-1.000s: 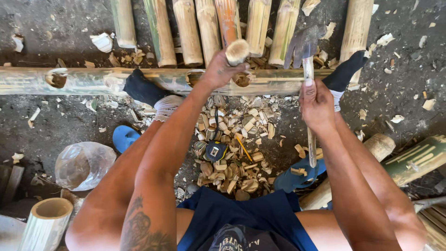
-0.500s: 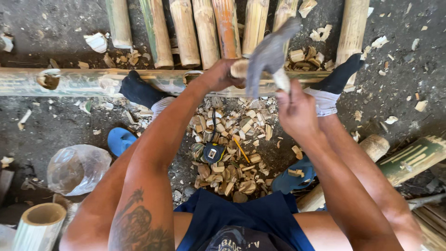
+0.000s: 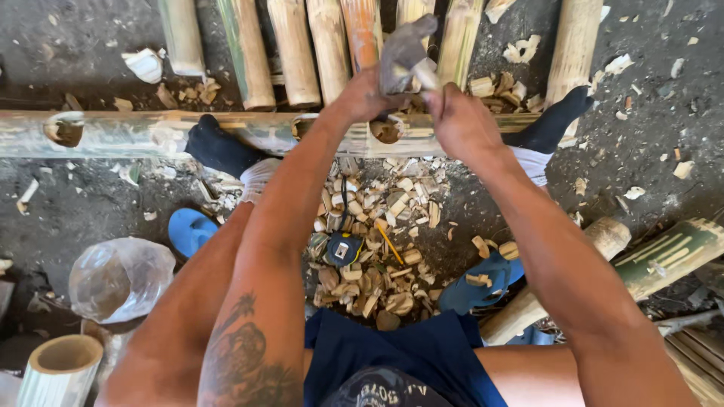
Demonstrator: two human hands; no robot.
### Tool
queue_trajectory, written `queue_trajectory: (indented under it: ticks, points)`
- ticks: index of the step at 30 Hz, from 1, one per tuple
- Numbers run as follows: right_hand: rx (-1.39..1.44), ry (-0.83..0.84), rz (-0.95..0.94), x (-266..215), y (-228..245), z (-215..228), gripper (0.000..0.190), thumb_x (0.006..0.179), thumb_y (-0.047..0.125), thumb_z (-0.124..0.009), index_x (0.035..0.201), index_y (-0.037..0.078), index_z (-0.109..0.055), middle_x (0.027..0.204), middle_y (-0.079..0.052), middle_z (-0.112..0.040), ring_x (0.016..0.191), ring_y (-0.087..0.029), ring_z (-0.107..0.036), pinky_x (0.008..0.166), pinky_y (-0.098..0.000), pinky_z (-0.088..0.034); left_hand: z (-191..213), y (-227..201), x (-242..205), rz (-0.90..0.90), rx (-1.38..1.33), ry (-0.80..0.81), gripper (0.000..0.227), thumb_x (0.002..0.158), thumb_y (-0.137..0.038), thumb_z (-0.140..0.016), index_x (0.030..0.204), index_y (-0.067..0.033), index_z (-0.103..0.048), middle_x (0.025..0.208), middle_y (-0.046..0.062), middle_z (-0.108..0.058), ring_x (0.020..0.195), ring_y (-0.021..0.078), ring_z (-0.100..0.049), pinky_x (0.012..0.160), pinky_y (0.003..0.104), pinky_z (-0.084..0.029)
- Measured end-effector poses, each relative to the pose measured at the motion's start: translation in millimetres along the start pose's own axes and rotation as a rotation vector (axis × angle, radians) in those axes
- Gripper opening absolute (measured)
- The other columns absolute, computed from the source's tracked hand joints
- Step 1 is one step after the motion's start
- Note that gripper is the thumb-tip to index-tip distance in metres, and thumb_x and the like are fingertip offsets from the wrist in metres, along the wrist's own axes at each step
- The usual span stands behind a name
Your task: The person sits on the ground and uses a hammer and chisel to carve holes into bamboo poles. They repeatedly strike the chisel to remove material, occasionally inspecting the hollowed sections.
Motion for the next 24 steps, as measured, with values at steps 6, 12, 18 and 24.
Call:
queue_trajectory:
  ticks: [6, 12, 18, 24]
  points:
    - [0.219, 0.028, -0.209, -23.9, -39.7, 17.6, 0.043, 0.110, 0.043, -0.030, 0.118, 0.005, -0.049, 0.067, -0.010, -0.056, 0.049, -0.022, -0.054, 0.045, -0.0441, -0.050, -51.3, -37.6, -74.1, -0.602, 0.533, 0.056, 0.053, 0.076, -0.003, -0.080, 0.125, -0.0157, -0.066, 0.123, 0.011, -0.074, 0.109, 0.0268, -0.072, 0.103, 0.042, -0.055]
    - [0.429, -0.422, 0.260, -67.2, -40.0, 82.8, 0.040, 0.120, 0.034, -0.043, 0.117, -0.003, -0.057, 0.078, -0.007, -0.055, 0.064, -0.013, -0.056, 0.050, -0.0329, -0.043, 4.0, 0.1, -5.1, -0.061, 0.006, -0.086, 0.041, 0.087, -0.017, -0.084, 0.121, -0.0069, -0.064, 0.108, 0.009, -0.076, 0.099, 0.0201, -0.074, 0.092, 0.036, -0.061]
    - [0.512, -0.562, 0.370, -21.8, -21.7, 58.4, 0.039, 0.120, 0.032, -0.044, 0.127, -0.003, -0.061, 0.093, -0.012, -0.063, 0.076, -0.021, -0.063, 0.061, -0.0363, -0.053, 2.7, 21.5, 38.0, -0.086, -0.030, -0.027, 0.042, 0.082, -0.016, -0.086, 0.118, -0.0068, -0.066, 0.109, 0.007, -0.077, 0.098, 0.0160, -0.074, 0.093, 0.030, -0.059]
    - [0.109, -0.005, -0.017, 23.2, -29.3, -17.0, 0.054, 0.114, 0.049, -0.034, 0.109, 0.000, -0.057, 0.076, -0.021, -0.066, 0.065, -0.034, -0.066, 0.063, -0.0493, -0.053, -34.8, -37.1, -44.0, -0.176, 0.158, -0.104, 0.042, 0.087, -0.008, -0.077, 0.127, -0.0107, -0.067, 0.119, 0.007, -0.075, 0.105, 0.0222, -0.074, 0.098, 0.034, -0.061]
Point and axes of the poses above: each hand's wrist, its own x-axis towards the middle knuckle, its own z-axis out of the back of the hand, y = z × x, the point moved 5 cm from there along x, towards the middle knuckle
